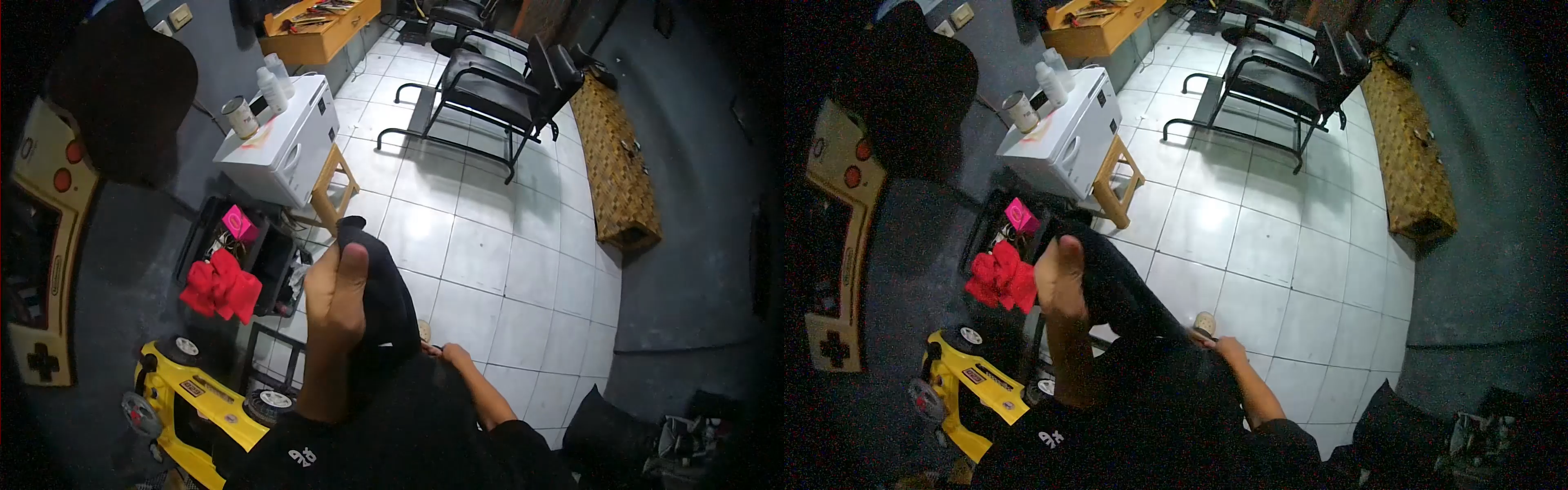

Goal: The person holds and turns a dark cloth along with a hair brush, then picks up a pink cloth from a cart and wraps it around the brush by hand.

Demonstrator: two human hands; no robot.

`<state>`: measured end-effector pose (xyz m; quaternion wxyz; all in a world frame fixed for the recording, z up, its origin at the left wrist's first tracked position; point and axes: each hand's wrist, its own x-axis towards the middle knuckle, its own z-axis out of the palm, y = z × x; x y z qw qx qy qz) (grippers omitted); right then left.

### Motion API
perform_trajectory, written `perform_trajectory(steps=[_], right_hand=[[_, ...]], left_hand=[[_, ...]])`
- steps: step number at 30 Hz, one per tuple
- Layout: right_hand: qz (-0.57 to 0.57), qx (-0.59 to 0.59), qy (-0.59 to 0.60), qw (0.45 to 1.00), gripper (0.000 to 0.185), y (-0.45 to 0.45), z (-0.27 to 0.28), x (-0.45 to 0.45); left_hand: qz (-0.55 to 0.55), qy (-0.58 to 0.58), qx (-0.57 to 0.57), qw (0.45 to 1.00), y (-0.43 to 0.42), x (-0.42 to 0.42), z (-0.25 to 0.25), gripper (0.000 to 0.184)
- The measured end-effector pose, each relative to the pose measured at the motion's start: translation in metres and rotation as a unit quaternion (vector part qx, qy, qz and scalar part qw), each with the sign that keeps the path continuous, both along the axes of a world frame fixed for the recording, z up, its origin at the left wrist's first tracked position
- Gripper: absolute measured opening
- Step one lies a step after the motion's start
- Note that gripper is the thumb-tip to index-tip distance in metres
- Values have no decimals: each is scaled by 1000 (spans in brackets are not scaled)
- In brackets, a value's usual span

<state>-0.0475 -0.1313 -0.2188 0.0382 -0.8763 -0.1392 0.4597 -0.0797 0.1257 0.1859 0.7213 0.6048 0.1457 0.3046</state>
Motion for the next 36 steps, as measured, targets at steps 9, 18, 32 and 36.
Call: perform_trajectory(steps=[9, 18, 32, 36], right_hand=[[-421, 454, 247, 745, 55, 34, 110, 43], [-198, 456, 222, 839, 50, 90, 231, 28], [-75, 52, -20, 996, 74, -8, -22, 12], [-383, 378, 54, 841, 57, 48, 99, 35]], left_hand=[[-132, 69, -55, 987, -2, 6, -5, 20], [-164, 56, -35, 984, -25, 8, -8, 21], [53, -65, -174, 981, -4, -8, 14, 28], [-38, -40, -150, 987, -5, 3, -7, 14]])
